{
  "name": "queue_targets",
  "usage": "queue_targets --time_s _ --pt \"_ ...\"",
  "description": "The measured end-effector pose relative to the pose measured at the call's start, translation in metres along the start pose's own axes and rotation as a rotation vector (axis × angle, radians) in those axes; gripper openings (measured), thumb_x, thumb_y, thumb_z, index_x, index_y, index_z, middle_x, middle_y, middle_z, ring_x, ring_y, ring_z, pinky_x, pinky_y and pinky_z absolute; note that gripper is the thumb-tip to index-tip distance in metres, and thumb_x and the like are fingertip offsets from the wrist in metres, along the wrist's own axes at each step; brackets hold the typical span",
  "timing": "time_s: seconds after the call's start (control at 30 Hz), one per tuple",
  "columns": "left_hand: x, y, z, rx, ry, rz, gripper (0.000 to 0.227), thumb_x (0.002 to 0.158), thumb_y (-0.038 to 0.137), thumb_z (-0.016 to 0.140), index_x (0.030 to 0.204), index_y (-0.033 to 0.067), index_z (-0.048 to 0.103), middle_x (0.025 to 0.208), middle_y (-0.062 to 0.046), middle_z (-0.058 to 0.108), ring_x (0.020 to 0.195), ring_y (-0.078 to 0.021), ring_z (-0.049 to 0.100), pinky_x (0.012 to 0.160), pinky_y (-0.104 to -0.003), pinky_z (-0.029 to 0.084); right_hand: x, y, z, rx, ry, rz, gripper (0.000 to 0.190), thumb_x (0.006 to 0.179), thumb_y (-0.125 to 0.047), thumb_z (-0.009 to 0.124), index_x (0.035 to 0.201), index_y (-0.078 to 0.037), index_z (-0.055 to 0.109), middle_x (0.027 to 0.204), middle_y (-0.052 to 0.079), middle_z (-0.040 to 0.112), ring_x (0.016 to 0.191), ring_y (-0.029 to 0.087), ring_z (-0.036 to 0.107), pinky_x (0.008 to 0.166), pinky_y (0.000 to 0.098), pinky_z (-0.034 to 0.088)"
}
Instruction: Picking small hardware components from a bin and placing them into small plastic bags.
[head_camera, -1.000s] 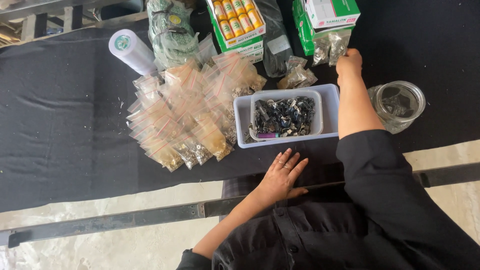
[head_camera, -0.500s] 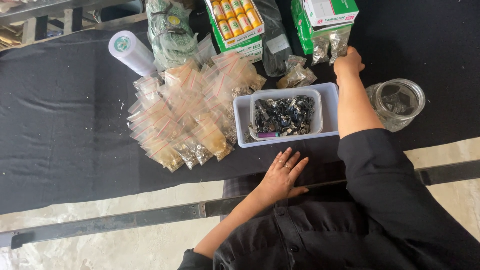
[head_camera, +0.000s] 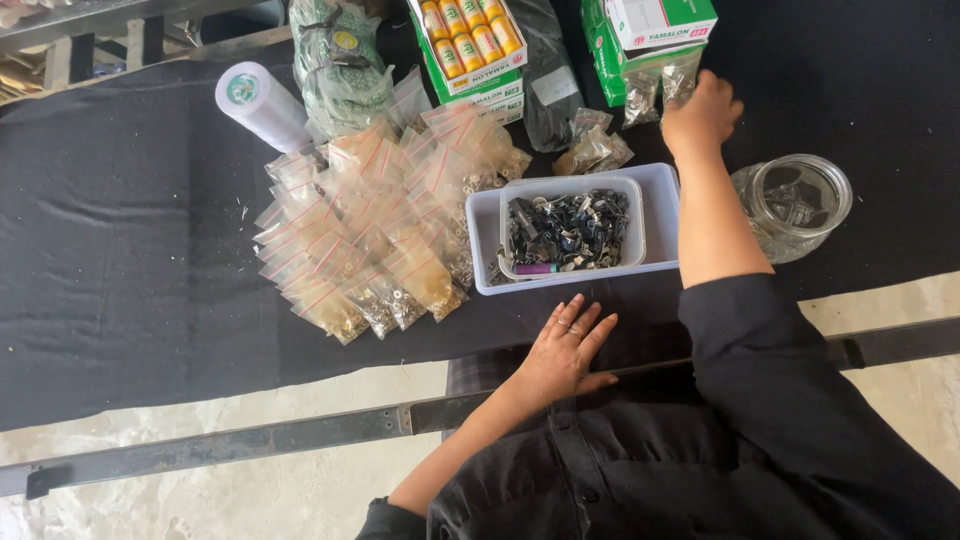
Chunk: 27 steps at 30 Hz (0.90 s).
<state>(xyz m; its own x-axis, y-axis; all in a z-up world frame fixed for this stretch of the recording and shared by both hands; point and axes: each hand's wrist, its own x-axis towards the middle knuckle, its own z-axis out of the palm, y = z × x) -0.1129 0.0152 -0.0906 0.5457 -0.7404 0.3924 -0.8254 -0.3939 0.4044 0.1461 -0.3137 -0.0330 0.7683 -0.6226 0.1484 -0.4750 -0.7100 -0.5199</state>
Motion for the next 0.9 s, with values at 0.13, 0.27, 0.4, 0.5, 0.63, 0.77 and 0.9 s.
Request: queue_targets --time_s 0.13,0.27,0.4,0.5,0.63,0.77,0.9 --pt "0.0 0.0 0.0 -0.004 -0.017 -0.002 0.092 0.087 0.06 0.071 0.158 0.0095 0.04 0.151 -0.023 0.054 0.15 -0.0483 0.037 0.122 -0.062 0.033 -0.034 -0.05 -0.034 -0.137 -0.019 -0.466 0.022 0.101 -0.024 0.06 0.096 -0.019 0.081 0.102 0.013 0.076 0.088 0.054 0.053 0.06 0.0616 0.044" --pt "0.001 0.001 -0.003 -0.001 -0.017 0.006 0.092 0.087 0.058 0.072 0.158 0.009 0.04 0.152 -0.023 0.053 0.151 -0.0483 0.037 0.121 -0.063 0.033 -0.056 -0.079 -0.031 -0.427 -0.467 -0.426 0.047 0.103 -0.058 0.057 0.106 -0.018 0.081 0.142 0.018 0.061 0.139 0.049 0.039 0.105 0.0647 0.035" --pt "-0.002 0.001 -0.001 -0.005 0.009 -0.008 0.091 0.088 0.058 0.072 0.158 0.0095 0.039 0.153 -0.023 0.053 0.151 -0.0482 0.037 0.122 -0.063 0.033 -0.048 -0.066 -0.002 -0.327 -0.528 -0.482 0.02 0.101 -0.032 0.07 0.092 -0.017 0.079 0.109 0.01 0.071 0.126 0.048 0.046 0.098 0.0623 0.039" --pt "-0.001 0.002 -0.003 -0.001 0.009 -0.007 0.091 0.088 0.058 0.072 0.158 0.0101 0.039 0.152 -0.022 0.054 0.151 -0.0475 0.038 0.123 -0.061 0.033 -0.045 -0.061 -0.008 -0.017 -0.59 -0.404 0.014 0.096 -0.026 0.068 0.102 -0.016 0.076 0.106 0.007 0.075 0.095 0.03 0.067 0.079 0.0455 0.047" --pt "0.0 0.001 -0.003 -0.024 -0.026 -0.004 0.091 0.089 0.058 0.069 0.159 0.0093 0.037 0.151 -0.024 0.054 0.151 -0.0489 0.036 0.123 -0.062 0.032 -0.04 -0.066 -0.049 0.179 -0.6 -0.367 0.011 0.098 -0.019 0.068 0.103 -0.01 0.073 0.102 0.009 0.074 0.093 0.024 0.066 0.08 0.0419 0.048" --pt "0.001 0.001 -0.004 -0.02 -0.027 -0.008 0.092 0.087 0.058 0.073 0.158 0.009 0.039 0.152 -0.023 0.053 0.151 -0.0477 0.036 0.122 -0.063 0.033 -0.015 -0.053 -0.074 0.271 -0.437 -0.471 0.007 0.09 -0.004 0.066 0.091 -0.009 0.07 0.094 0.009 0.073 0.075 0.017 0.068 0.055 0.0317 0.044" --pt "0.002 0.002 -0.007 -0.013 -0.014 -0.006 0.092 0.087 0.058 0.074 0.157 0.0088 0.04 0.151 -0.023 0.054 0.15 -0.0474 0.038 0.122 -0.062 0.034 0.0 -0.053 -0.099 -0.078 -0.328 -0.603 0.012 0.085 0.001 0.057 0.08 -0.005 0.066 0.078 0.011 0.063 0.072 0.028 0.056 0.055 0.0437 0.04"
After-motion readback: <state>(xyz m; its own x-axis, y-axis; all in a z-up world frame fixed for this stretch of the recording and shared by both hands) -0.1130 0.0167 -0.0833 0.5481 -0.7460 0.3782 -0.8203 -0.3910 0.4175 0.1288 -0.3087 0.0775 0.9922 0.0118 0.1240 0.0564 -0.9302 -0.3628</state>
